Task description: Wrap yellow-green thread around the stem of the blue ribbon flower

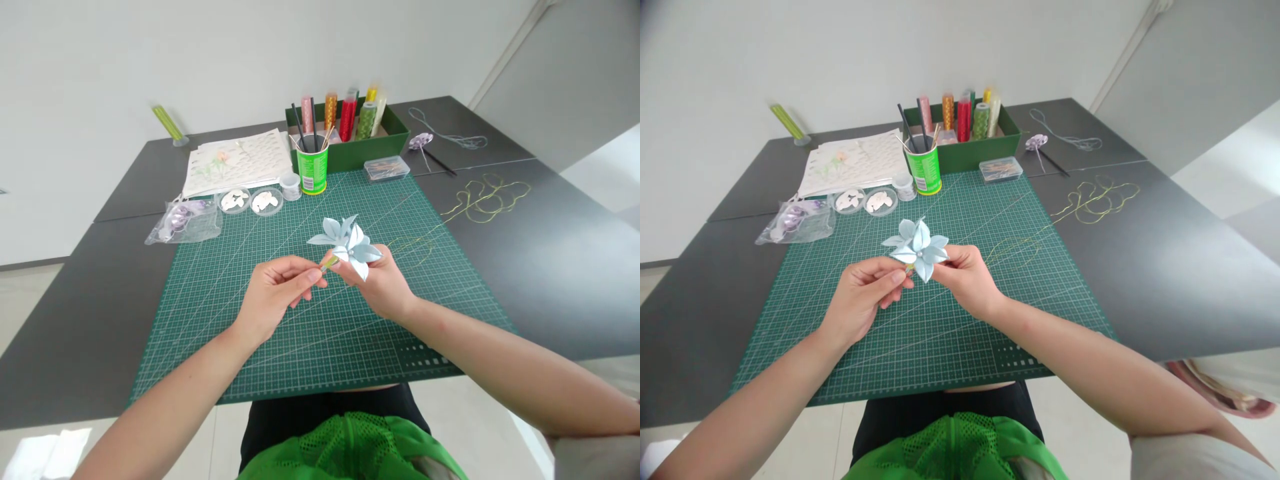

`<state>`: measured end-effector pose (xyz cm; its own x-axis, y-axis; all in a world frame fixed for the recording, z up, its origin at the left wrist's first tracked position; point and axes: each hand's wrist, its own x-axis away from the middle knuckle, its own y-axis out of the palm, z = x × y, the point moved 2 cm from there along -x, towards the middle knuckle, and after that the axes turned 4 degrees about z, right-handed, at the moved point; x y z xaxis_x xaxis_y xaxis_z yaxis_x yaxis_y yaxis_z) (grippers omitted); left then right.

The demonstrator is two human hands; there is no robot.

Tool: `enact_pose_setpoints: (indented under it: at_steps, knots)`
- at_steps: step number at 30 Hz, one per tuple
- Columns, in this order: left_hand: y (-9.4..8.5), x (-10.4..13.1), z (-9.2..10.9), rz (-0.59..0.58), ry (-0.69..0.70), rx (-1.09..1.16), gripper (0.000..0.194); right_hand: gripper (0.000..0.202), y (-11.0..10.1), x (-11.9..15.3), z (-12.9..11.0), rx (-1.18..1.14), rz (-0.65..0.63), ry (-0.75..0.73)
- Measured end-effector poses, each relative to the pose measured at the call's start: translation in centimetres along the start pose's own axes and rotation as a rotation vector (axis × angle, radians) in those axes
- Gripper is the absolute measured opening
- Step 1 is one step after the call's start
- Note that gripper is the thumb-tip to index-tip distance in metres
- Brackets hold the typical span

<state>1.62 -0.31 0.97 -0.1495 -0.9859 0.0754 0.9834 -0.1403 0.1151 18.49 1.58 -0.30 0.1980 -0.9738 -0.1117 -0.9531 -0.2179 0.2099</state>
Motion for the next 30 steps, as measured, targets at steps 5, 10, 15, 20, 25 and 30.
enact_pose_setpoints:
  at_steps: [5, 10, 15, 20, 25, 30]
  knots:
    - [-0.5, 0.0, -0.1, 0.117, 0.096, -0.130, 0.017, 0.022, -0.3, 0.2, -0.4, 0.169, 0.094, -0.127]
    - [-1.0, -0.1, 0.5, 0.241, 0.199, -0.275, 0.014, 0.012, -0.3, 0.6, -1.2, 0.388, 0.021, -0.307]
    - [-1.5, -0.3, 1.1, 0.296, 0.248, -0.501, 0.013, 0.013, -0.1, 0.9, -1.6, 0.479, -0.061, -0.373]
    - [-1.8, -0.5, 0.9, 0.281, 0.365, -0.702, 0.012, 0.014, 0.0, 1.1, -2.3, 0.482, -0.174, -0.402]
    - [-1.6, -0.4, 0.4, 0.209, 0.531, -1.020, 0.016, 0.012, -0.8, 1.0, -3.6, 0.423, -0.202, -0.443]
    - [-1.0, 0.0, 0.0, 0.086, 0.672, -1.204, 0.019, 0.011, -2.7, 0.1, -4.4, 0.385, -0.057, -0.423]
